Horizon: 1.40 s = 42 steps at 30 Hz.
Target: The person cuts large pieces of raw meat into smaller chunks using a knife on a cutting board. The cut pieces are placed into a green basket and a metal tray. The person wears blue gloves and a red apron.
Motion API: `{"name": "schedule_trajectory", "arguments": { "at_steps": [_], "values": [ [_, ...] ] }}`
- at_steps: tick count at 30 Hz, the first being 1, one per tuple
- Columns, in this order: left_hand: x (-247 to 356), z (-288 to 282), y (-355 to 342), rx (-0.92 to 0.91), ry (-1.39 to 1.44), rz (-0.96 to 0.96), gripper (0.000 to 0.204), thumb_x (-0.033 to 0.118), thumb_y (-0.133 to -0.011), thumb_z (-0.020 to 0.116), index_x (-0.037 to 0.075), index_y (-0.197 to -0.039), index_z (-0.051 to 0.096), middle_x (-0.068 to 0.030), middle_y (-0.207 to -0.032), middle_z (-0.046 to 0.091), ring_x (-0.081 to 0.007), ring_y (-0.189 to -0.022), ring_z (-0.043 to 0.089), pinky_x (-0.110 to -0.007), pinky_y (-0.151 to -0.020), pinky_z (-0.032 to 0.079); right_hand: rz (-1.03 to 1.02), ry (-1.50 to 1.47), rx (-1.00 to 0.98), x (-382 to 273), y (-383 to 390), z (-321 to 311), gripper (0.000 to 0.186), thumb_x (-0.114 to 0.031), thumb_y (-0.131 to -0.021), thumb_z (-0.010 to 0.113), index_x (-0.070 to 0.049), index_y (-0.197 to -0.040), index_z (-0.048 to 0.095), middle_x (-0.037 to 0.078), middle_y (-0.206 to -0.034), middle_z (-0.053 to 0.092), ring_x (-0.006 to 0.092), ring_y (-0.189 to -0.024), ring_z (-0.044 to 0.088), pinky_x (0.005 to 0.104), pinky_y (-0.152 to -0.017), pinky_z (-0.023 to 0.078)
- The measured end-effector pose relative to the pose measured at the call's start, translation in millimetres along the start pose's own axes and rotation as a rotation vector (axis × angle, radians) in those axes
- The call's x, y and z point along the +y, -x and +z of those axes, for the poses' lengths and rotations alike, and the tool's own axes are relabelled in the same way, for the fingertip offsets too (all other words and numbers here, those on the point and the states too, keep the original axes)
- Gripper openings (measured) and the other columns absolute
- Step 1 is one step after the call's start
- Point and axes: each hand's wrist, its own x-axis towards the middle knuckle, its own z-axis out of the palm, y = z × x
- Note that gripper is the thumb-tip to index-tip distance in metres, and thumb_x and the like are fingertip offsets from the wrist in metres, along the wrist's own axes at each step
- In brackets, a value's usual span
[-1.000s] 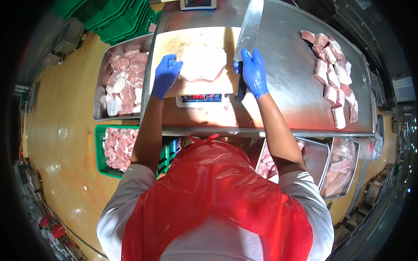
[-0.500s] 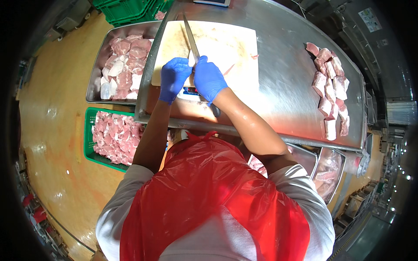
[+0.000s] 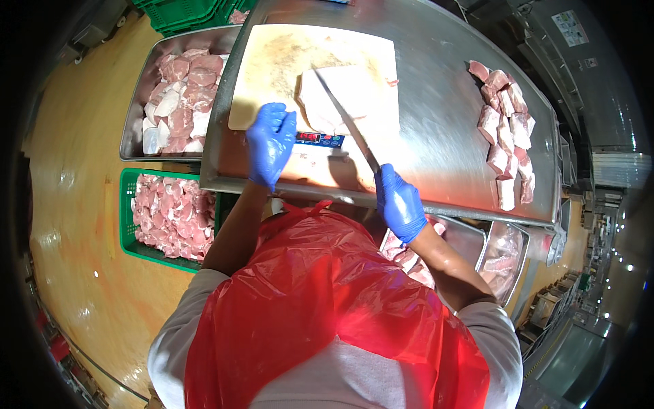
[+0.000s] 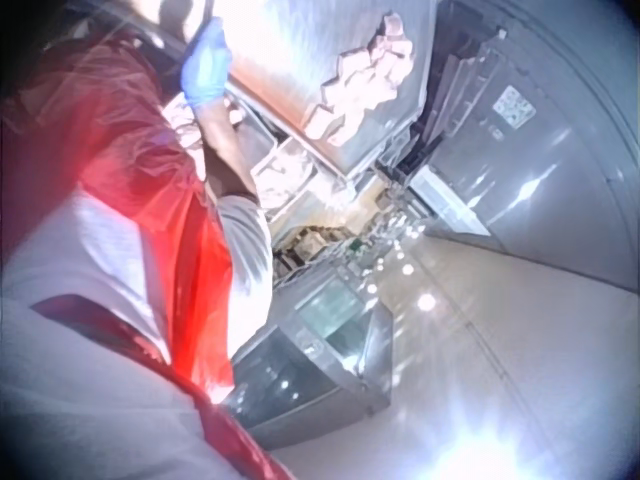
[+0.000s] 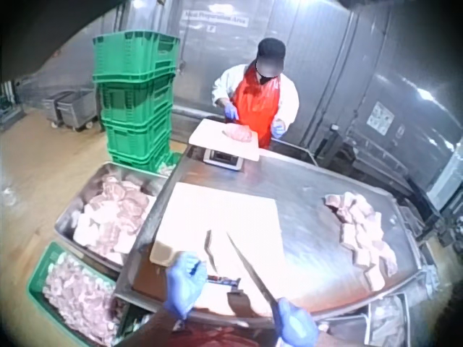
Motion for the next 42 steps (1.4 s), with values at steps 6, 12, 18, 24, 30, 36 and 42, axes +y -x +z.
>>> {"name": "schedule_trajectory", "arguments": {
  "at_steps": [6, 12, 18, 24, 30, 36, 42],
  "values": [
    [5.2, 49.6, 12.3, 0.035, 0.013, -0.158, 0.048, 0.009, -0.081, 0.08, -0.006, -0.115, 0.049, -0.008, -0.078, 0.061, -0.0119, -0.067, 0.058, -0.031, -0.061, 0.051, 0.043, -0.063, 0.2, -14.3, -48.9, 17.6, 0.015, -0.008, -0.096, 0.06, -0.003, -0.106, 0.051, 0.026, -0.08, 0.063, 0.0481, -0.072, 0.061, 0.0538, -0.059, 0.046],
    [-19.2, 42.8, 21.0, 0.079, 0.185, -0.309, 0.017, -0.009, -0.078, 0.07, -0.004, -0.091, 0.06, -0.007, -0.078, 0.066, -0.0098, -0.066, 0.061, -0.026, -0.062, 0.052, 0.039, 0.019, 0.06, -7.0, -70.0, 49.9, 0.023, -0.011, -0.093, 0.059, -0.006, -0.114, 0.053, 0.021, -0.082, 0.067, 0.0412, -0.071, 0.066, 0.0502, -0.06, 0.051],
    [-21.1, 42.1, 30.5, 0.111, 0.27, -0.343, 0.014, -0.008, -0.081, 0.07, -0.005, -0.093, 0.063, -0.0061, -0.075, 0.066, -0.0102, -0.064, 0.063, -0.024, -0.059, 0.053, -0.079, 0.104, -0.013, -24.7, -100.8, 48.7, 0.025, -0.014, -0.093, 0.062, -0.003, -0.112, 0.051, 0.024, -0.086, 0.066, 0.0444, -0.072, 0.065, 0.0512, -0.06, 0.051],
    [6.7, 41.4, 13.7, 0.058, 0.258, -0.369, 0.017, -0.004, -0.082, 0.071, 0.0, -0.069, 0.06, -0.0001, -0.063, 0.059, -0.006, -0.059, 0.057, -0.023, -0.052, 0.046, -0.09, 0.054, 0.061, -17.3, -98.6, 22.8, 0.03, -0.005, -0.087, 0.057, -0.004, -0.116, 0.052, 0.022, -0.084, 0.067, 0.0418, -0.075, 0.067, 0.0499, -0.063, 0.054],
    [15.8, 49.0, 19.4, 0.184, 0.303, -0.359, 0.029, -0.006, -0.08, 0.069, 0.003, -0.06, 0.049, 0.0054, -0.06, 0.048, -0.0021, -0.059, 0.044, -0.023, -0.051, 0.04, -0.087, 0.085, -0.069, -25.6, -104.5, 40.5, 0.031, -0.008, -0.09, 0.053, -0.003, -0.121, 0.05, 0.023, -0.091, 0.069, 0.0421, -0.078, 0.068, 0.0508, -0.065, 0.054],
    [2.6, 46.8, 24.3, 0.162, 0.03, -0.286, 0.027, 0.003, -0.075, 0.071, -0.002, -0.059, 0.05, -0.0031, -0.052, 0.05, -0.0051, -0.054, 0.041, -0.029, -0.051, 0.041, -0.006, 0.139, -0.293, -12.7, -77.9, 16.0, 0.032, -0.007, -0.086, 0.06, -0.005, -0.114, 0.046, 0.023, -0.086, 0.066, 0.0425, -0.076, 0.067, 0.052, -0.063, 0.053],
    [-14.4, -1.0, 16.5, 0.243, -0.226, -0.197, 0.011, 0.008, -0.08, 0.069, 0.002, -0.075, 0.061, -0.0044, -0.07, 0.059, -0.0102, -0.065, 0.054, -0.03, -0.06, 0.047, 0.017, 0.366, -0.4, 70.7, -5.3, -25.8, 0.02, -0.016, -0.093, 0.061, -0.006, -0.107, 0.05, 0.022, -0.086, 0.067, 0.0419, -0.075, 0.068, 0.0513, -0.061, 0.053]
  ]
}}
